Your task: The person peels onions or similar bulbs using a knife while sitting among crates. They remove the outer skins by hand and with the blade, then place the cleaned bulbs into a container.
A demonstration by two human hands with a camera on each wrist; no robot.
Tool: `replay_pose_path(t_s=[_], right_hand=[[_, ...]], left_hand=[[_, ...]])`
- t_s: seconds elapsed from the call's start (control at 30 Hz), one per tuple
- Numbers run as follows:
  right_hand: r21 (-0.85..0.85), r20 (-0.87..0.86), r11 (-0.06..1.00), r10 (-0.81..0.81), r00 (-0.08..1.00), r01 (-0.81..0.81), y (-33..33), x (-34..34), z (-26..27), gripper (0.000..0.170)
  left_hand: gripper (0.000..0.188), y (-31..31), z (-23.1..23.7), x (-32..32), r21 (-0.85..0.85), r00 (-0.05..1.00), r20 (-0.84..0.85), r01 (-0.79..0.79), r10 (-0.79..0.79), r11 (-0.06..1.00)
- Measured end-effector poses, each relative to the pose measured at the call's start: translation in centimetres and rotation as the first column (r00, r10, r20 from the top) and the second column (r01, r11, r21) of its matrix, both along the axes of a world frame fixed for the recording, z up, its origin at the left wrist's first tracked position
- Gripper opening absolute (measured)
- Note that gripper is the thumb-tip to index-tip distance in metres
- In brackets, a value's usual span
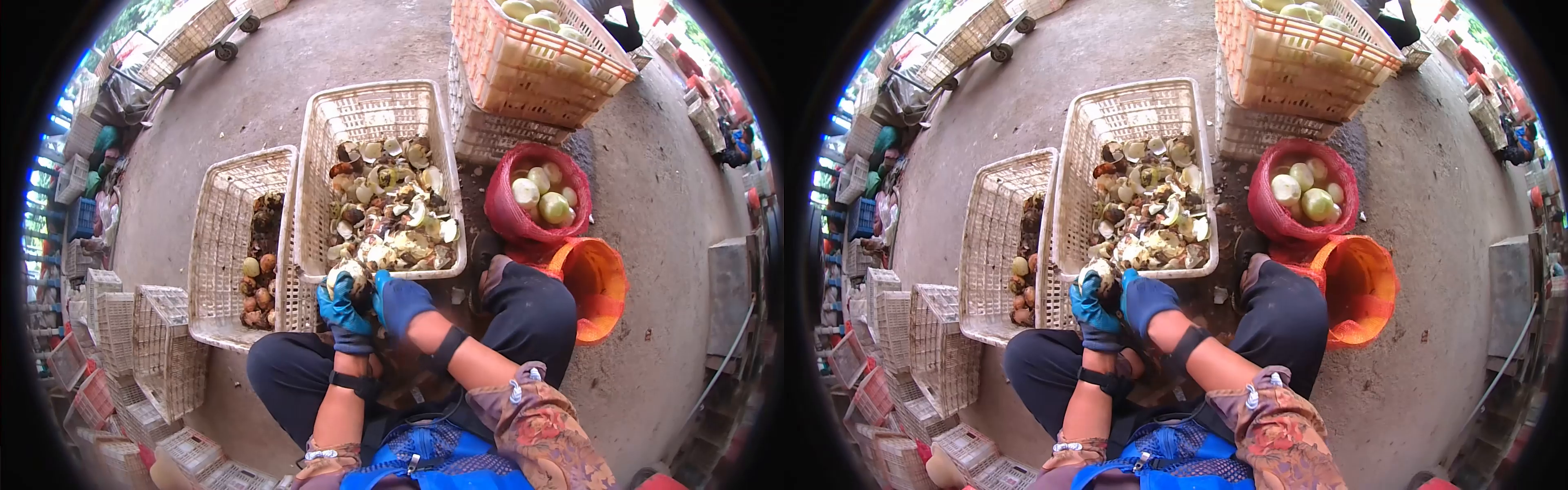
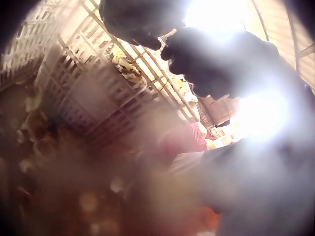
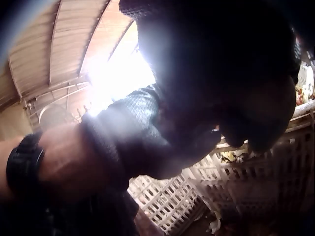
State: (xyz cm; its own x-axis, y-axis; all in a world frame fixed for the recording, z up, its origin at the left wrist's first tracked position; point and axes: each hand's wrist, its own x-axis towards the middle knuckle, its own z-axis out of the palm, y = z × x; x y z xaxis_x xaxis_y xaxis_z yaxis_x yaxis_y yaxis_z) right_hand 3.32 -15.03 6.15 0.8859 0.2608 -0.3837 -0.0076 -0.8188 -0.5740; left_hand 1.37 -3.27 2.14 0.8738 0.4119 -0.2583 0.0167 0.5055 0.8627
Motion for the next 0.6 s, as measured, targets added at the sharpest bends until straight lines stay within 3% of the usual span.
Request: replay_pose_path(t_s=[0.13, 0.33, 0.43, 0.53, 0.6], right_hand=[[0.063, -0.050, 0.998, -0.011, 0.999, 0.014, 0.4, 1.7, -0.5, 0.024], [-0.083, -0.007, 0.996, -0.030, 1.000, 0.029, 1.2, 1.9, -0.4, 0.025], [-0.130, 0.038, 0.990, -0.055, 0.998, 0.059, 1.6, 2.0, -0.3, 0.024], [-0.141, -0.017, 0.989, -0.045, 0.999, 0.042, 1.3, 2.7, -0.7, 0.030], [-0.139, -0.078, 0.990, 0.002, 0.997, -0.012, 0.6, 3.6, -1.3, 0.036]], left_hand=[[0.020, 0.2, 0.0, 0.0, 0.032, 1.000, 0.006, -0.005, 0.005, 0.999], [0.028, 0.7, -1.5, 0.5, 0.157, 0.999, 0.009, -0.049, 0.048, 0.986], [0.028, -0.2, 1.2, 0.2, 0.023, 0.997, -0.070, 0.032, -0.030, 0.999], [0.029, 0.8, -1.1, 0.6, 0.165, 0.999, 0.022, 0.026, -0.030, 0.986], [0.029, 1.2, -1.3, 0.6, -0.042, 0.998, -0.046, 0.029, -0.031, 0.999]])
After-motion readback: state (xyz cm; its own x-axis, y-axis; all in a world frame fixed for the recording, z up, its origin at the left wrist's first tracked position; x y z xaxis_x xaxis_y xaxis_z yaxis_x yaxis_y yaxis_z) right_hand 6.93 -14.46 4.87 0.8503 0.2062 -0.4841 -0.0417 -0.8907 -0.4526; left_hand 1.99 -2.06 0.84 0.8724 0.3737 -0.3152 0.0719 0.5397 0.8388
